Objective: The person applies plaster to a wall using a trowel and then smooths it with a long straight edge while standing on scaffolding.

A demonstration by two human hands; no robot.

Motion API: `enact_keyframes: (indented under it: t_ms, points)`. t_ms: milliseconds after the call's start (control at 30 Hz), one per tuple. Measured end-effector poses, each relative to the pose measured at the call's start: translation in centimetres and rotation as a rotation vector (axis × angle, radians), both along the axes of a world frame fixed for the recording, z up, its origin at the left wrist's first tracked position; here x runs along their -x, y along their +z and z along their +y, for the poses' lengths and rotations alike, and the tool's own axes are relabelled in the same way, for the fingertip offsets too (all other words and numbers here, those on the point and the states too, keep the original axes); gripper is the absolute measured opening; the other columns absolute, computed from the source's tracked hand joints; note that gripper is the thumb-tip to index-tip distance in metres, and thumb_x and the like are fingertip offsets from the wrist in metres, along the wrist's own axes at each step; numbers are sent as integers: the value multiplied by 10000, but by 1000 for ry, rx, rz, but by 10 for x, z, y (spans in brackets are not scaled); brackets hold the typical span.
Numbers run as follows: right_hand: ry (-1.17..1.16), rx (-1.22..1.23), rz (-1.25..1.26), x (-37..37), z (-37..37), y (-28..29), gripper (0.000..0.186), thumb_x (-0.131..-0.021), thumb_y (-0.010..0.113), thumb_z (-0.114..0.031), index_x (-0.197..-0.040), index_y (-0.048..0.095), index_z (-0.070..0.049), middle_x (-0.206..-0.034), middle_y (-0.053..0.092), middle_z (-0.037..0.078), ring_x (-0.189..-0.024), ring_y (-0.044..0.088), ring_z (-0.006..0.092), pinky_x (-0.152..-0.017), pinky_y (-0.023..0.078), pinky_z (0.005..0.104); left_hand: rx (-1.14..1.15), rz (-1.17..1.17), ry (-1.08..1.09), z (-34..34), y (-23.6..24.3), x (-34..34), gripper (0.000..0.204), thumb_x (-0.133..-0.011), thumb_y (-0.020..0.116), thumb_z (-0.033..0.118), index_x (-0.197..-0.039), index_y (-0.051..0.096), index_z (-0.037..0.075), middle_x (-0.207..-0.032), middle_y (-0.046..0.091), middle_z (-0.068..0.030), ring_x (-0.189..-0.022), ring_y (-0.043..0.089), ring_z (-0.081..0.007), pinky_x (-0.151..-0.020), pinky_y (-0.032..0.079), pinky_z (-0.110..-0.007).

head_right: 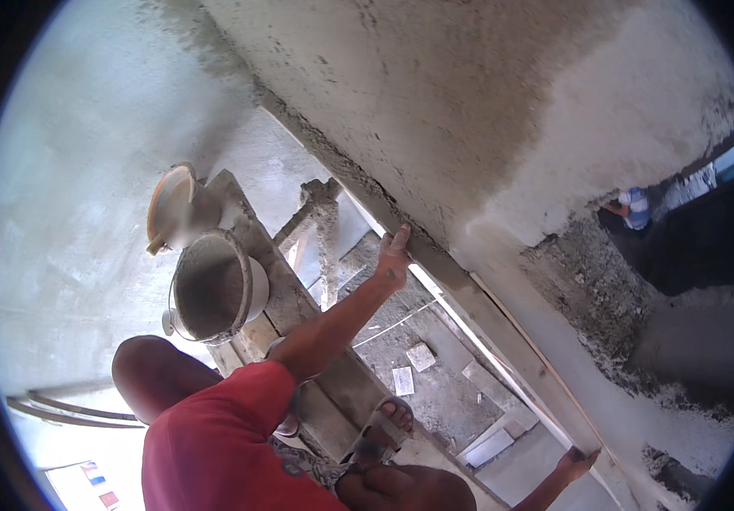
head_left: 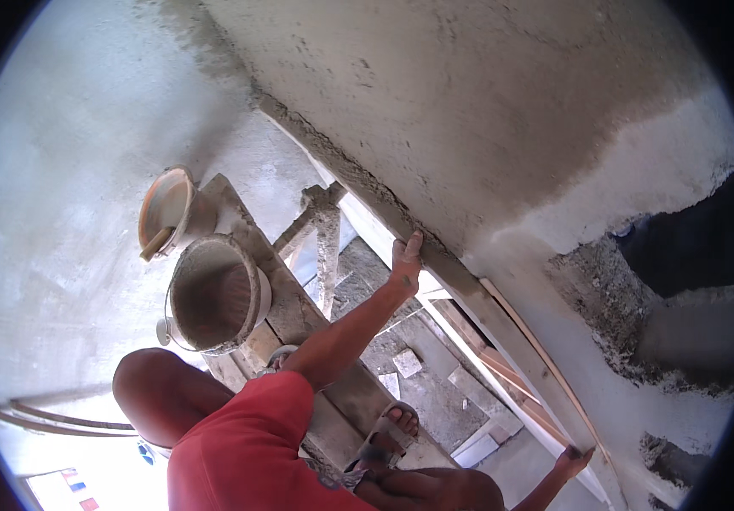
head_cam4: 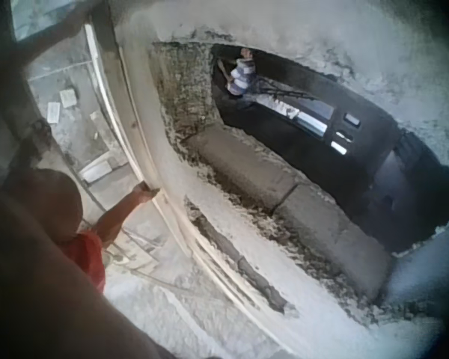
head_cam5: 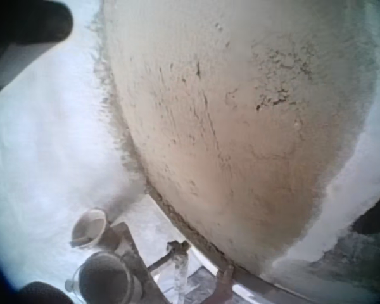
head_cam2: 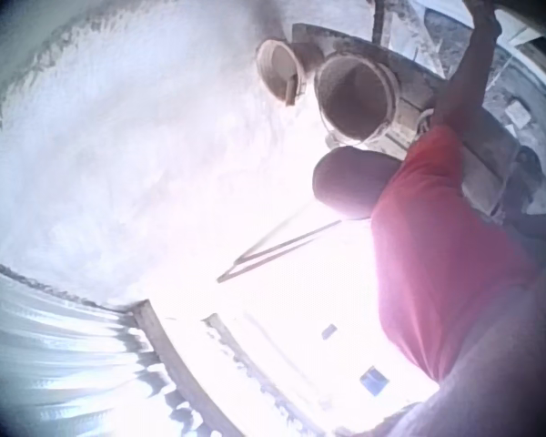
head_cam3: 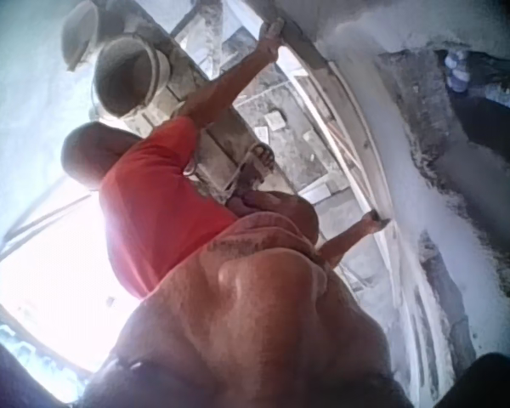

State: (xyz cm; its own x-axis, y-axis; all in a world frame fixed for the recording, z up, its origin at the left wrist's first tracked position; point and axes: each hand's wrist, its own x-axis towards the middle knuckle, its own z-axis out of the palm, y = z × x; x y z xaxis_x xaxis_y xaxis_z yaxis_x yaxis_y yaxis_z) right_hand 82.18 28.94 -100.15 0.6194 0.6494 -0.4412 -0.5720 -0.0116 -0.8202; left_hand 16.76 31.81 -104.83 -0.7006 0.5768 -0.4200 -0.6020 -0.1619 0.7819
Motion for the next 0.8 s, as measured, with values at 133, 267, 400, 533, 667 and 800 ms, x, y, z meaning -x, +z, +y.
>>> enact_keyframes:
  t_ms: [133, 267, 400, 533, 667, 800]
  points:
    - [33, -3, -4, 24, 0, -15, 490, -880, 545, -326, -1229, 473, 9, -1232, 506, 159, -1124, 495, 275, -958, 398, 389, -62, -30, -33, -3, -16, 37, 502, -822, 632, 385, -1135, 442, 42, -1016, 568, -78, -875, 587, -185, -677, 516, -348]
    - [-6, 12, 28, 30, 1, -22, 438, -875, 555, -317, -1178, 515, -3, -1189, 539, 135, -1086, 518, 255, -916, 421, 374, -108, -36, -66, 2, -9, 36, 487, -837, 613, 354, -1160, 438, 33, -1020, 579, -95, -918, 594, -220, -715, 526, -364]
    - [7, -23, 44, 46, 7, -23, 391, -865, 571, -317, -1134, 554, -34, -1156, 554, 113, -1051, 529, 236, -873, 440, 371, -61, -21, -70, -4, -5, 50, 480, -829, 622, 348, -1155, 452, 38, -1043, 566, -95, -919, 594, -229, -743, 526, -382]
    - [54, -85, 44, 32, 6, -12, 385, -858, 580, -321, -1130, 559, -48, -1144, 557, 101, -1046, 527, 227, -858, 444, 363, -124, 51, -141, -2, 13, 46, 467, -846, 595, 346, -1169, 447, 43, -1038, 573, -105, -940, 594, -239, -757, 531, -405]
    - [50, -64, 72, 7, 2, 5, 387, -876, 550, -287, -1137, 536, -1, -1137, 563, 121, -1046, 536, 237, -884, 438, 361, -195, 61, -74, 2, 50, 18, 353, -838, 602, 340, -950, 498, 21, -780, 550, -56, -610, 562, -150, -490, 505, -301]
    - [12, -40, 60, 8, 1, 25, 397, -886, 529, -278, -1165, 516, 4, -1164, 552, 136, -1061, 533, 250, -901, 432, 369, -105, 42, -37, -5, 63, 16, 368, -841, 588, 311, -1013, 483, 3, -836, 564, -78, -648, 579, -163, -526, 526, -313]
